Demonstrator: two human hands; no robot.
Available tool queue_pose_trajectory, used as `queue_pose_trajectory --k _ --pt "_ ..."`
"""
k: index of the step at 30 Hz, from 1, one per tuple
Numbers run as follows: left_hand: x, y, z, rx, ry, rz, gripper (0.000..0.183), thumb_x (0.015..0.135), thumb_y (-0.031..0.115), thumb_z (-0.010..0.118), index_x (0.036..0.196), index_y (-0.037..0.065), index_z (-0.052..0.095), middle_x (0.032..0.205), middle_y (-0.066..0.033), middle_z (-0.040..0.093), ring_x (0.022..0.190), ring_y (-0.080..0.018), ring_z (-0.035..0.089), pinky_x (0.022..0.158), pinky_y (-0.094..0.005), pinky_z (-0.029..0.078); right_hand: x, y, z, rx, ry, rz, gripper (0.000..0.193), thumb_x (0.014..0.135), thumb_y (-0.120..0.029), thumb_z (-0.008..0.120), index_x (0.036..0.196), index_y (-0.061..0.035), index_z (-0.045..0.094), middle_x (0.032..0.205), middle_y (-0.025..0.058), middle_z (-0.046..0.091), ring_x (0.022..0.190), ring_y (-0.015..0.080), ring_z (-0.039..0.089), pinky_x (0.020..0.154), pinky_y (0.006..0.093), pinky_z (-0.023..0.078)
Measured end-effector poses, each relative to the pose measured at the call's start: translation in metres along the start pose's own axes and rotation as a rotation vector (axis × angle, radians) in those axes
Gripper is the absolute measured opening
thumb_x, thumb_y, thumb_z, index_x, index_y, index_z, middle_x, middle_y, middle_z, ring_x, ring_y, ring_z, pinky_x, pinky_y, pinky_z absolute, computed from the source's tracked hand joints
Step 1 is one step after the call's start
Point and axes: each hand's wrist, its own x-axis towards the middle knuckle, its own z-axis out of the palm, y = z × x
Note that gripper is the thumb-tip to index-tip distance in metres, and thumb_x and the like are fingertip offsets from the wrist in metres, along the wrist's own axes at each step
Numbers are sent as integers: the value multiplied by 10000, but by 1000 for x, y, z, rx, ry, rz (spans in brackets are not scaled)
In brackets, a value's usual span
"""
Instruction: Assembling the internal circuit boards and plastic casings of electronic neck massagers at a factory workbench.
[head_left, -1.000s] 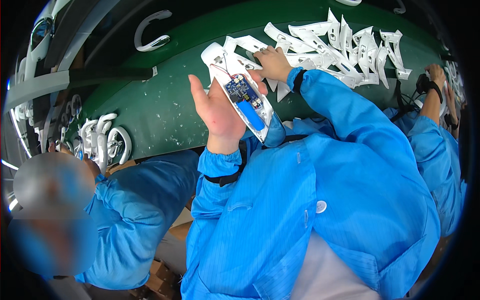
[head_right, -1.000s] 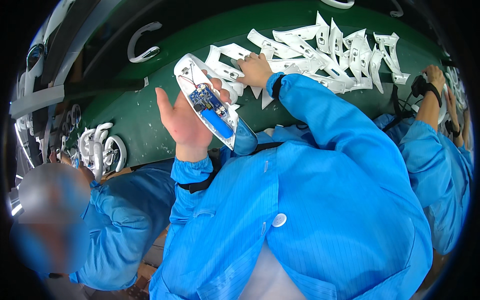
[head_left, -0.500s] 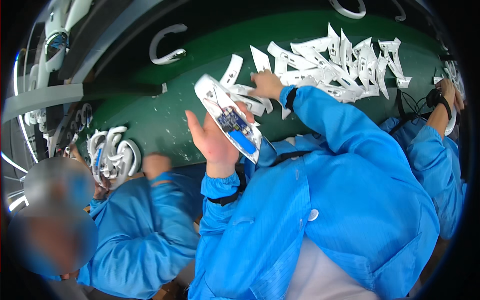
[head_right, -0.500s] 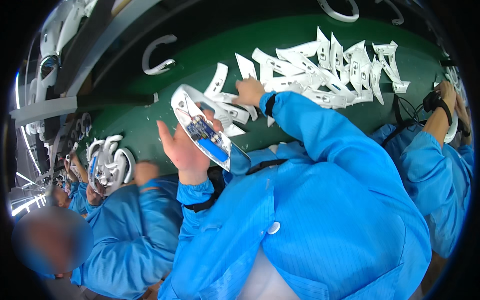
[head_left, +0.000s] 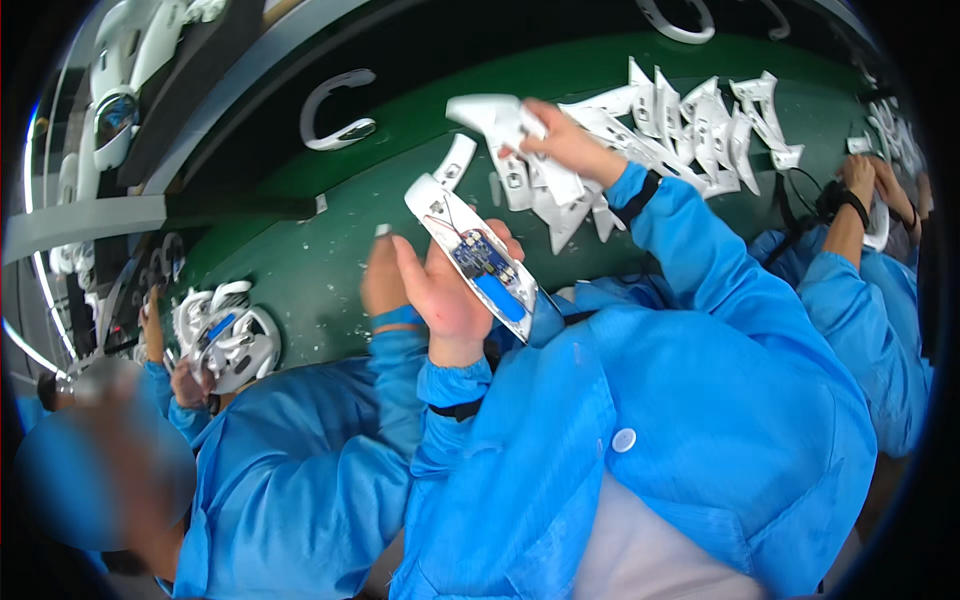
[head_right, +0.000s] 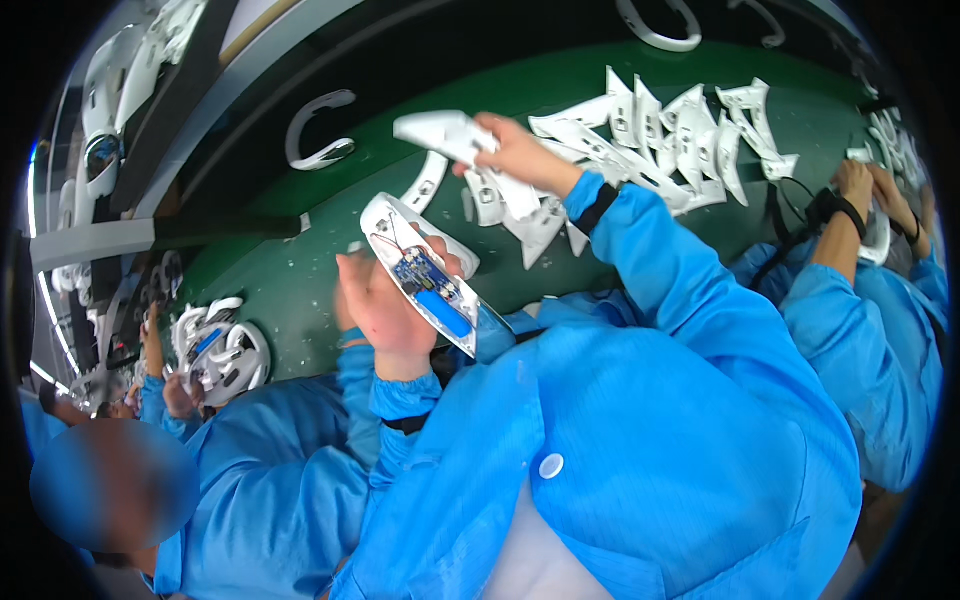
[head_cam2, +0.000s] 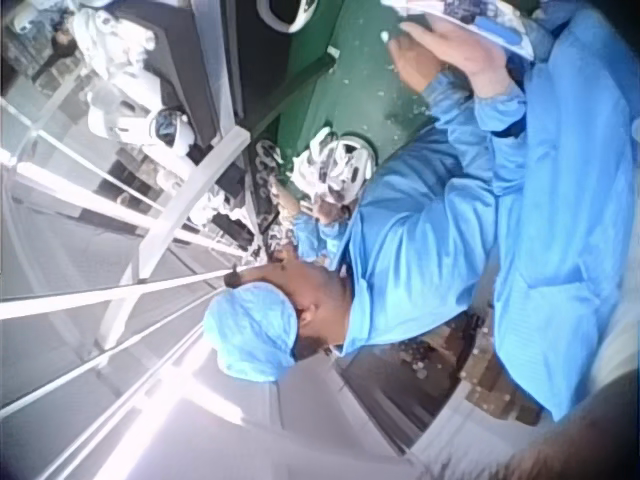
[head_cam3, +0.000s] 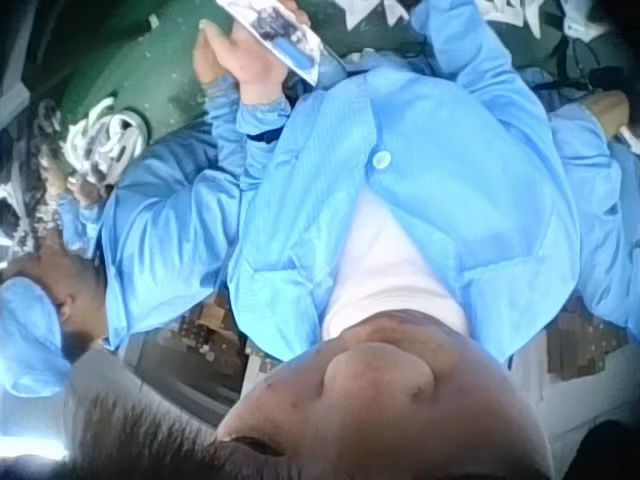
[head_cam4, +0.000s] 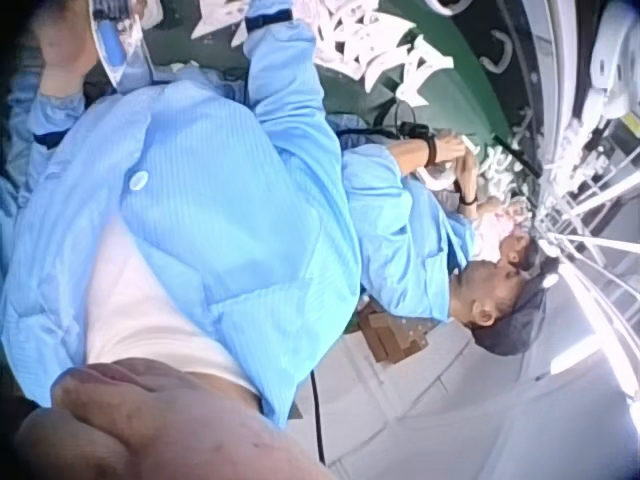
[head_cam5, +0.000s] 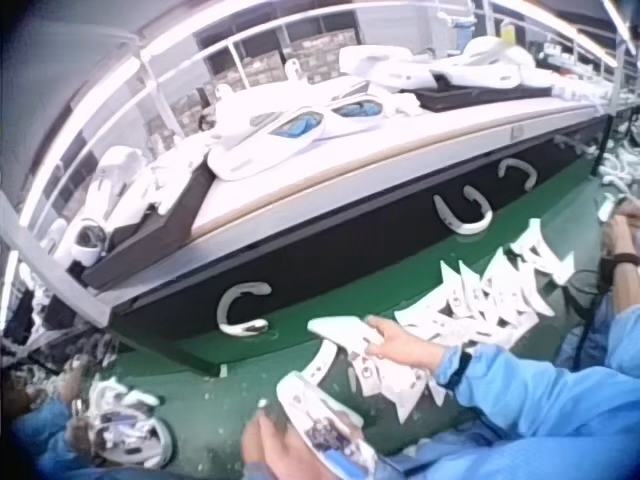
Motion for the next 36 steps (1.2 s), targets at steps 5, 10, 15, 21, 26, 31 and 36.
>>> queue_pose_trajectory --k 5,10,15,21,26,31,36 --pt "22 -19 -4 -13 -176 -193 885 813 717 182 1219 -38 403 1022 -231 559 868 -377 580 750 -465 480 -41 -77 -30 40 -252 -128 425 839 -240 546 1180 -5 454 866 87 586 781 144 566 652 244 468" --pt "28 -20 -7 -109 -368 -252 891 822 703 220 1349 -14 277 1225 -241 468 1005 -392 534 828 -526 451 -37 -141 -1 -377 -506 -62 453 883 -358 441 652 4 585 563 34 525 502 103 467 445 292 363" --pt "22 -21 12 -380 26 -386 793 848 658 255 1357 51 290 1305 -200 402 1137 -357 456 882 -523 415 -45 -121 29 -807 -688 -738 126 657 -141 545 611 -26 523 457 107 480 423 313 457 405 383 342" --pt "23 -33 -9 -179 -194 -187 657 880 619 276 1249 94 421 1196 -107 503 1109 -251 491 905 -369 421 -51 -92 54 -916 -767 -958 167 649 -165 590 755 -48 536 623 85 549 641 275 551 657 388 433" --pt "26 -38 -8 -37 68 -214 743 836 698 221 1149 78 486 893 -106 607 806 -256 607 666 -344 510 -68 -74 50 -650 -46 -912 268 688 -131 651 913 -50 529 922 98 519 926 260 481 835 380 393" --pt "31 -38 3 62 -79 -294 944 745 803 106 1166 51 491 849 -142 615 647 -275 612 555 -385 504 -100 -29 44 565 222 104 327 916 -286 443 1163 -71 439 1106 50 519 897 124 552 835 287 448" --pt "42 -57 19 509 225 136 835 844 697 157 1213 4 443 985 -116 611 814 -230 611 729 -343 502 -111 -20 60 856 -19 398 463 973 -391 281 1307 -94 401 1209 66 523 1055 120 516 889 258 426"
